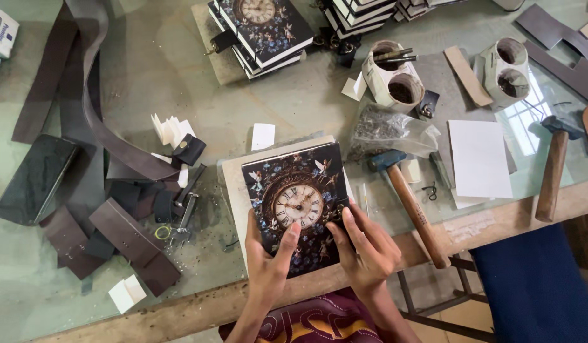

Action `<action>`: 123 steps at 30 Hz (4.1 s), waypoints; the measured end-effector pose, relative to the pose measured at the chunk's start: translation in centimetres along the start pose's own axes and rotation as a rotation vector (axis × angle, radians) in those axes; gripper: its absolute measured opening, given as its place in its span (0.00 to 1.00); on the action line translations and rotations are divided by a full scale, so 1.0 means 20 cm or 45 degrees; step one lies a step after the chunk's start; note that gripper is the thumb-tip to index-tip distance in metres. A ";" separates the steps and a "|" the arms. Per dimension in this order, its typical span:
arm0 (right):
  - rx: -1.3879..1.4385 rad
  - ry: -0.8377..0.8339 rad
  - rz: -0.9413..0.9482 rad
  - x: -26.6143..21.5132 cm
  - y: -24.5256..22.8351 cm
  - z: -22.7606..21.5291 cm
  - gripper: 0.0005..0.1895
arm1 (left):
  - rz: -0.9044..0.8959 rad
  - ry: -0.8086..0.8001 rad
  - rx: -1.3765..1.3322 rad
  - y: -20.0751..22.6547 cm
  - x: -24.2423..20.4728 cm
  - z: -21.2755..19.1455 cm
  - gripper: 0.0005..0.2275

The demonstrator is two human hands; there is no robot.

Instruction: The person assembles decorative notebooks by attaching elastic bands and metal clasps. They use a hammer and a small metal tool to secure the clasps, then stack the finished notebooks on the table.

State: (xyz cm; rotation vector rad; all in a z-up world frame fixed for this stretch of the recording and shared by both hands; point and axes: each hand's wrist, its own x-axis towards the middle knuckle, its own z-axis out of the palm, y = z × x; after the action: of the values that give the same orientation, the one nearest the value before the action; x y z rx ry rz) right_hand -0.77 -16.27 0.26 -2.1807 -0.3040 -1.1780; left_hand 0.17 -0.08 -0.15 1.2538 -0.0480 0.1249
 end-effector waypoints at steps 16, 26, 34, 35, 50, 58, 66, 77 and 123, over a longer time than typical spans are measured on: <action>0.113 -0.014 0.075 -0.08 0.06 0.01 0.18 | -0.082 -0.031 0.025 0.00 0.03 -0.02 0.24; 1.079 -0.364 0.294 -0.18 0.27 -0.01 0.32 | 0.109 -0.346 0.186 -0.01 0.04 -0.19 0.23; 0.794 -0.589 0.299 -0.14 0.35 -0.05 0.28 | 0.210 -0.479 0.155 -0.08 0.02 -0.16 0.23; 0.786 -0.597 0.301 -0.17 0.38 -0.07 0.28 | 0.218 -0.539 0.059 -0.09 0.03 -0.17 0.24; 0.626 -0.514 0.664 -0.09 0.57 0.01 0.21 | 0.123 -0.201 0.630 -0.11 0.00 -0.19 0.25; -0.193 0.339 -0.634 1.01 0.50 0.58 0.17 | 0.581 0.632 1.300 -0.40 -0.33 -0.57 0.08; -0.399 -0.120 -0.778 0.91 0.49 1.18 0.16 | 0.667 0.877 1.524 -0.87 -0.44 -0.91 0.06; -1.130 -0.252 -0.399 1.93 1.32 0.85 0.37 | 0.572 0.681 1.666 -0.82 -0.42 -0.91 0.07; -1.190 -0.111 -1.819 1.06 0.71 -0.17 0.34 | 0.095 -0.029 -0.140 -0.12 -0.01 -0.44 0.27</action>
State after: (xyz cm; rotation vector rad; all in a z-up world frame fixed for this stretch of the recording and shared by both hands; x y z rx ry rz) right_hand 15.80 -31.34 12.92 -2.7338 -1.8807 -2.2496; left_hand 0.02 7.46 -5.25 1.1441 -0.1197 0.1702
